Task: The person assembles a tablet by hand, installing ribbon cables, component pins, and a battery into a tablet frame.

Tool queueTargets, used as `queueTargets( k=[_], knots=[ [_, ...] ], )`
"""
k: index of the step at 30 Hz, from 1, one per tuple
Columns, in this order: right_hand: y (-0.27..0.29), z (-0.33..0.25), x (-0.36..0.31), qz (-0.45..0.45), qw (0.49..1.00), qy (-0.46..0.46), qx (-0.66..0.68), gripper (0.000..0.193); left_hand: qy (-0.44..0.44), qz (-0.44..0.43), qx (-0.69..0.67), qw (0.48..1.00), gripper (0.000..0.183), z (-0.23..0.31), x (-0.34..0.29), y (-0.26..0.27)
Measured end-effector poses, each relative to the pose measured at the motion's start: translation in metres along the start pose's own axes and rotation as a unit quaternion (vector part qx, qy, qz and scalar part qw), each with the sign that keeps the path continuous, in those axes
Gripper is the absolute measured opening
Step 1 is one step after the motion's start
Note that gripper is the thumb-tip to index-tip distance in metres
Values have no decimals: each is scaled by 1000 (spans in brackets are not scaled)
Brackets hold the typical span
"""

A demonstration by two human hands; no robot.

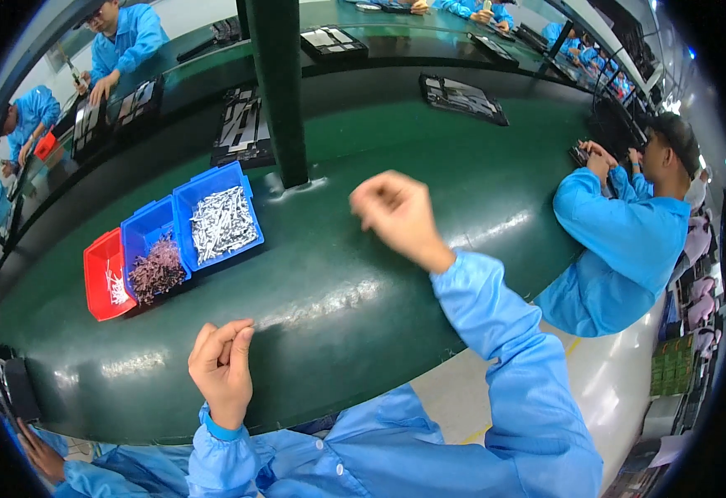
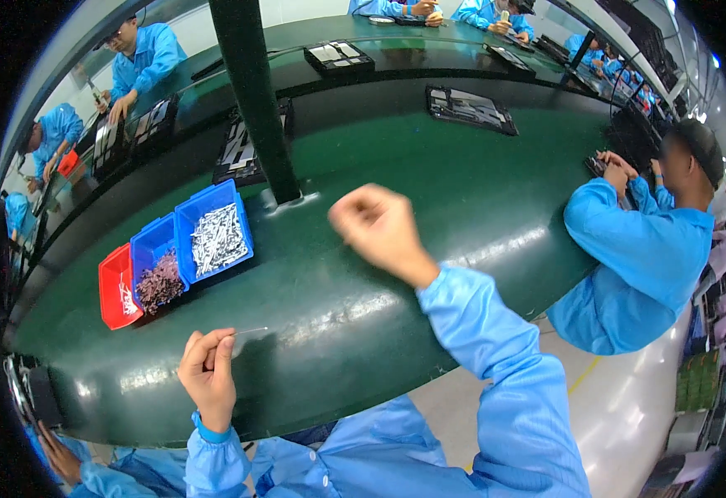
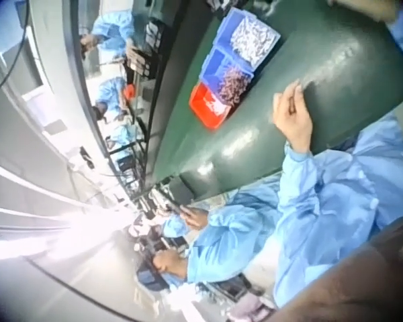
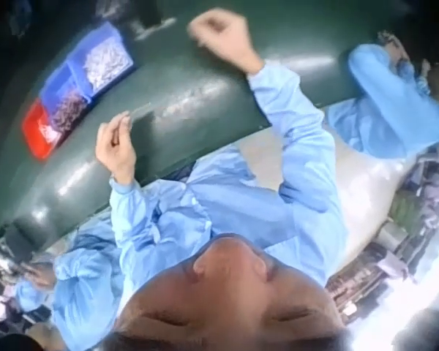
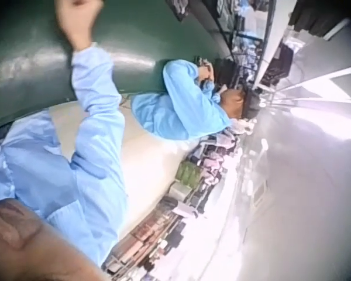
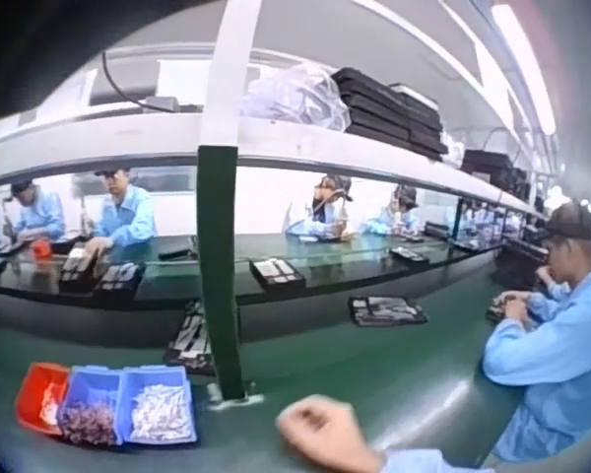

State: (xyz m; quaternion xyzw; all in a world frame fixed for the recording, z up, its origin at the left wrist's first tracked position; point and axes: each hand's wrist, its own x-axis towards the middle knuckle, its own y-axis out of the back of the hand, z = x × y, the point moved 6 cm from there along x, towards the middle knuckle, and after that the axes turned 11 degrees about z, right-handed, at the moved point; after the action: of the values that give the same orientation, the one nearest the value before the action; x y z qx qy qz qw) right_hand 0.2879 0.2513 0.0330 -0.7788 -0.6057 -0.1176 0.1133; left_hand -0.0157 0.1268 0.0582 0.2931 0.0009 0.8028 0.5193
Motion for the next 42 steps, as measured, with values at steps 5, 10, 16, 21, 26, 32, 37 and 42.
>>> queueTargets(
  k=[5, 10, 16, 21, 26, 32, 37, 42],
  knots=[
    [194, 77, 109, 279, 942, 16, -183, 31, 99, -109, -66, 987, 10, -23, -8, -23],
    [293, 88, 156, 346, 895, -45, -277, 70, 88, -128, -29, 987, 12, -22, -17, -42],
    [328, 89, 208, 290, 880, -151, -346, 63, 66, -140, -33, 987, 14, -10, -19, -61],
    [317, 97, 214, 249, 857, -158, -422, 60, 77, -128, -43, 988, 13, -13, -19, -59],
    [275, 101, 217, 266, 907, -179, -274, 39, 46, -138, -32, 989, 11, -10, -18, -58],
    [224, 95, 214, 315, 917, -220, -107, 22, 37, -130, -38, 990, 10, -9, -19, -58],
    [207, 105, 217, 260, 919, -288, 70, 32, 23, -132, -31, 991, 10, -9, -20, -61],
    [140, 100, 195, 207, 933, -292, -46, 28, 14, -123, -23, 992, 9, -8, -18, -58]
  ],
)
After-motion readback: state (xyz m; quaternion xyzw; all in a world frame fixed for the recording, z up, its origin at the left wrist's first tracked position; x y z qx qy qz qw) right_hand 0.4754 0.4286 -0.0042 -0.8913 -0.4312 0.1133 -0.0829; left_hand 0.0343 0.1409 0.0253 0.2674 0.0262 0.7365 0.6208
